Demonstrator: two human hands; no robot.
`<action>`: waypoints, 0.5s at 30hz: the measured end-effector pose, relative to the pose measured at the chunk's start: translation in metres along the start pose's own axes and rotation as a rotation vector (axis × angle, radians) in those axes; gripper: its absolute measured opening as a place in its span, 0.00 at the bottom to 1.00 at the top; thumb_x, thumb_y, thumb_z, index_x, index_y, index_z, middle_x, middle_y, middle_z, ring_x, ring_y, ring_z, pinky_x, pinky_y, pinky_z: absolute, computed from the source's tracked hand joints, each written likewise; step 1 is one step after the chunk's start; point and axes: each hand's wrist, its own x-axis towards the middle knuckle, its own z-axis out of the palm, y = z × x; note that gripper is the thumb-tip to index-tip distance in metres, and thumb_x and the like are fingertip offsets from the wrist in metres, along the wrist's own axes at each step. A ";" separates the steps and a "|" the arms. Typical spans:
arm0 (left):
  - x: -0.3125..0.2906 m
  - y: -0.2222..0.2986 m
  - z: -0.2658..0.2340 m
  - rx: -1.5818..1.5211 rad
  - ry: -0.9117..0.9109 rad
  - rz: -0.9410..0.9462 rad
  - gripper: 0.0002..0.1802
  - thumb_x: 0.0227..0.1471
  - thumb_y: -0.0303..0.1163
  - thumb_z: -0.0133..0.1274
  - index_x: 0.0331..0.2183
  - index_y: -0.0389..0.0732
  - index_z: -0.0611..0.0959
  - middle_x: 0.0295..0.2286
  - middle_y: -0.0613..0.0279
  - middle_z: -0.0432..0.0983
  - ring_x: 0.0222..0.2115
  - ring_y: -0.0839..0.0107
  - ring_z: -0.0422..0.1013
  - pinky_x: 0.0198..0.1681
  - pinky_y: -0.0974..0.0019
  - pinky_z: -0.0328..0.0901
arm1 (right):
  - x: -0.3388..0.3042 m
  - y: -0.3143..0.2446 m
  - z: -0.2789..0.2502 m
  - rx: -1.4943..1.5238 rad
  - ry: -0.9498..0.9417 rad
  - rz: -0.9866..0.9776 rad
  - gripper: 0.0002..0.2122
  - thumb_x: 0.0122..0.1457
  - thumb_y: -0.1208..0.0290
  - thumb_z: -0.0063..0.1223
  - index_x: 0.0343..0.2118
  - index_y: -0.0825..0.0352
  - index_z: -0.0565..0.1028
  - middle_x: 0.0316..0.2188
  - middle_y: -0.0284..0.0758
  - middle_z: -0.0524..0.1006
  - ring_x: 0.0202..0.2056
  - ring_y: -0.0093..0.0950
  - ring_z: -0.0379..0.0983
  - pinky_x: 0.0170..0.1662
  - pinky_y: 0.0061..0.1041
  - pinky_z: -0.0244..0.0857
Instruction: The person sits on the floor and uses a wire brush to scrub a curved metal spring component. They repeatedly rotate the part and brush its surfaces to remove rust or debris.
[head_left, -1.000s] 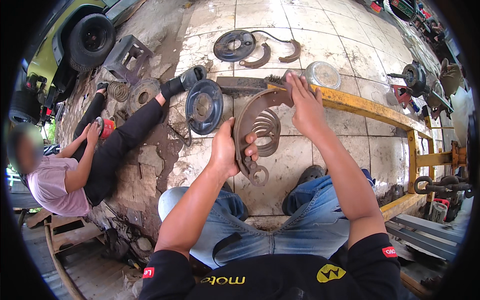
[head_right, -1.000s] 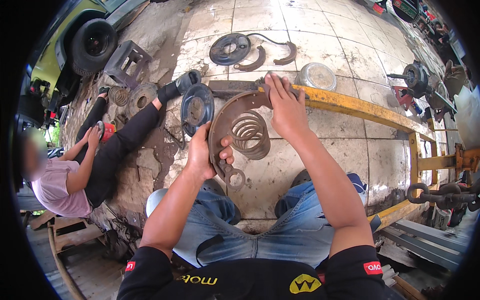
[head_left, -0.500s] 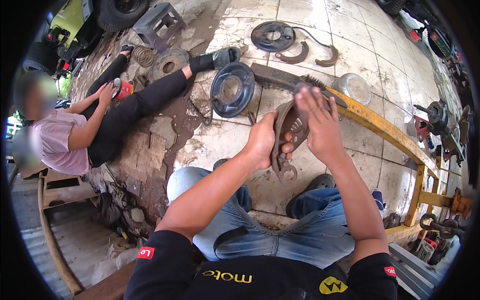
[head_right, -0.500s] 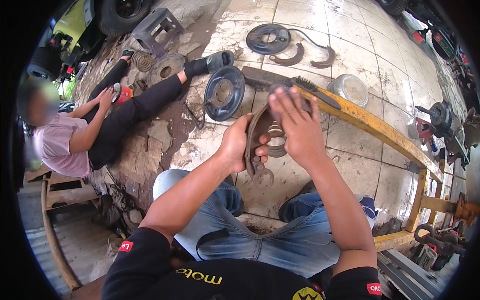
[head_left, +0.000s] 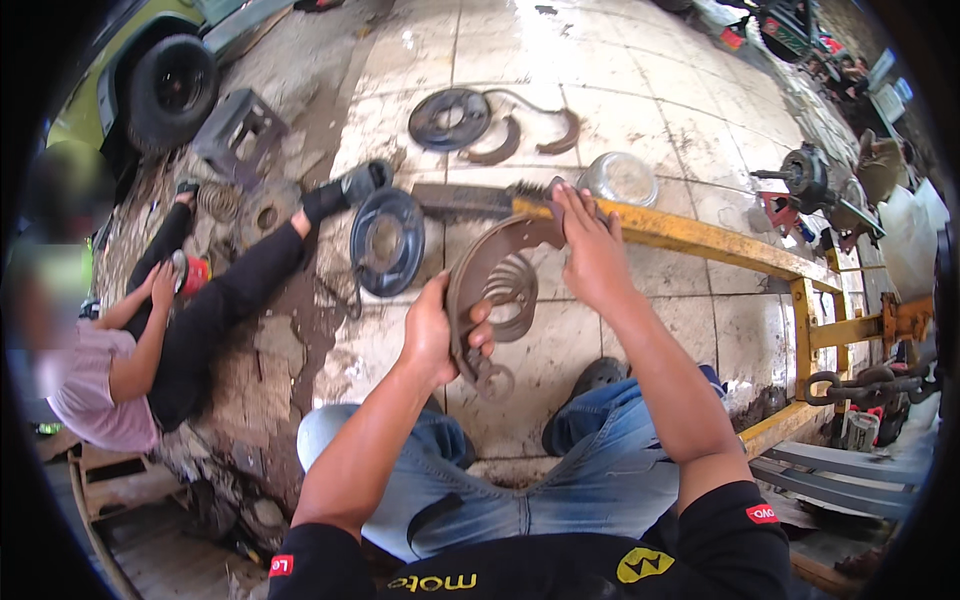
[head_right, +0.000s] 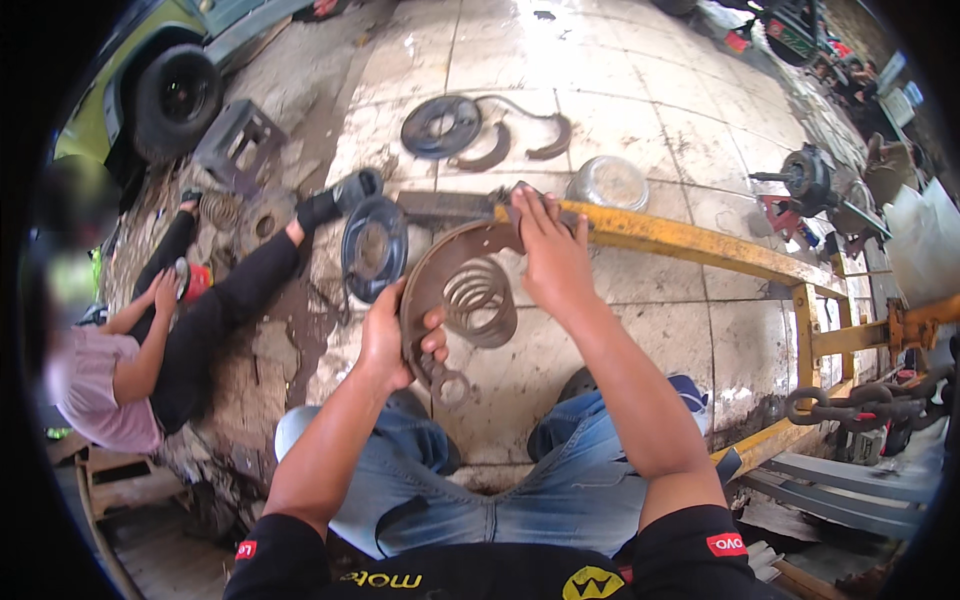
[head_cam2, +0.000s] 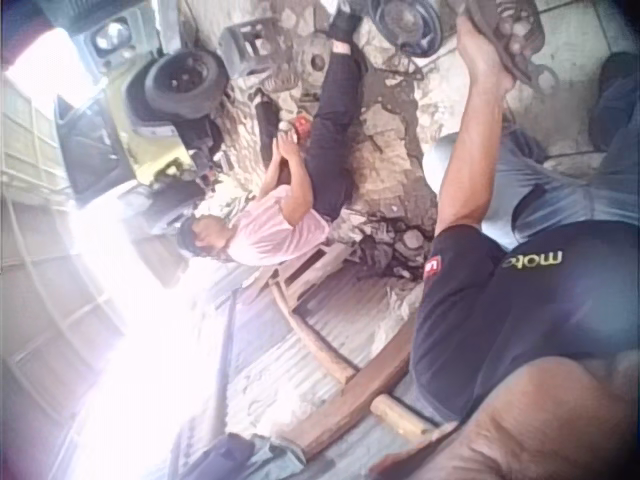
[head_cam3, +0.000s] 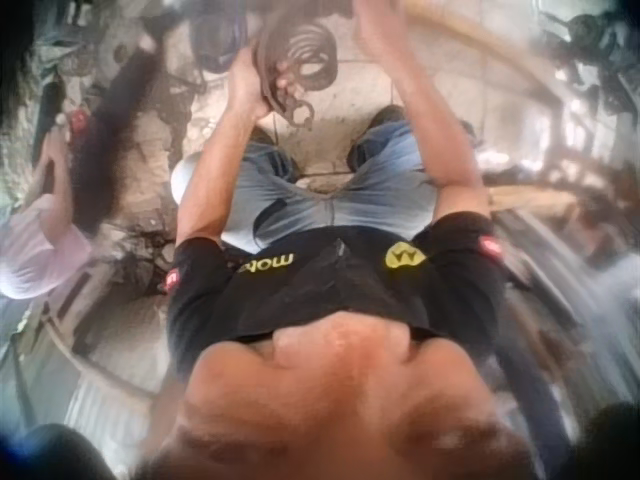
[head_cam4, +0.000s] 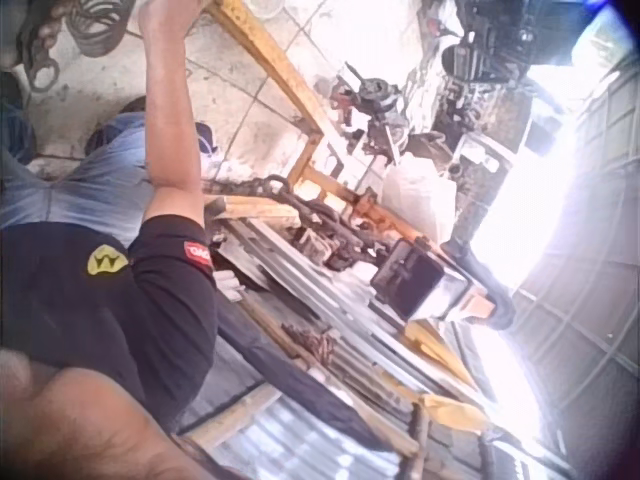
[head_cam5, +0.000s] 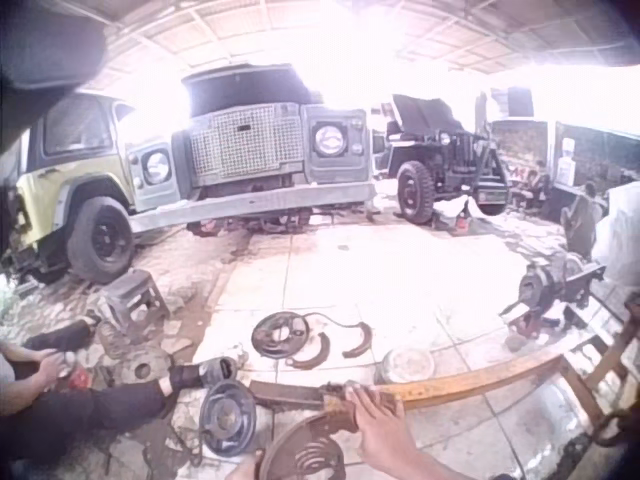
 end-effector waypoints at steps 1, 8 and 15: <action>0.001 0.001 -0.004 -0.022 -0.030 -0.001 0.22 0.64 0.48 0.26 0.43 0.46 0.71 0.20 0.66 0.64 0.15 0.71 0.59 0.21 0.61 0.62 | 0.000 -0.003 -0.005 0.004 0.014 0.038 0.40 0.50 0.86 0.44 0.68 0.55 0.50 0.69 0.32 0.51 0.68 0.38 0.47 0.66 0.56 0.37; 0.009 -0.007 0.006 0.049 -0.048 -0.017 0.22 0.64 0.47 0.24 0.42 0.44 0.70 0.20 0.66 0.63 0.15 0.71 0.59 0.22 0.60 0.63 | -0.016 -0.031 0.001 0.026 0.002 -0.351 0.38 0.52 0.85 0.42 0.68 0.54 0.49 0.69 0.32 0.51 0.68 0.37 0.46 0.66 0.59 0.35; 0.010 -0.008 0.015 0.028 -0.068 -0.012 0.23 0.65 0.46 0.23 0.41 0.42 0.70 0.20 0.64 0.63 0.16 0.70 0.59 0.22 0.59 0.63 | -0.015 0.002 -0.005 0.042 0.110 0.018 0.37 0.54 0.85 0.40 0.68 0.54 0.51 0.69 0.33 0.50 0.69 0.36 0.44 0.66 0.59 0.33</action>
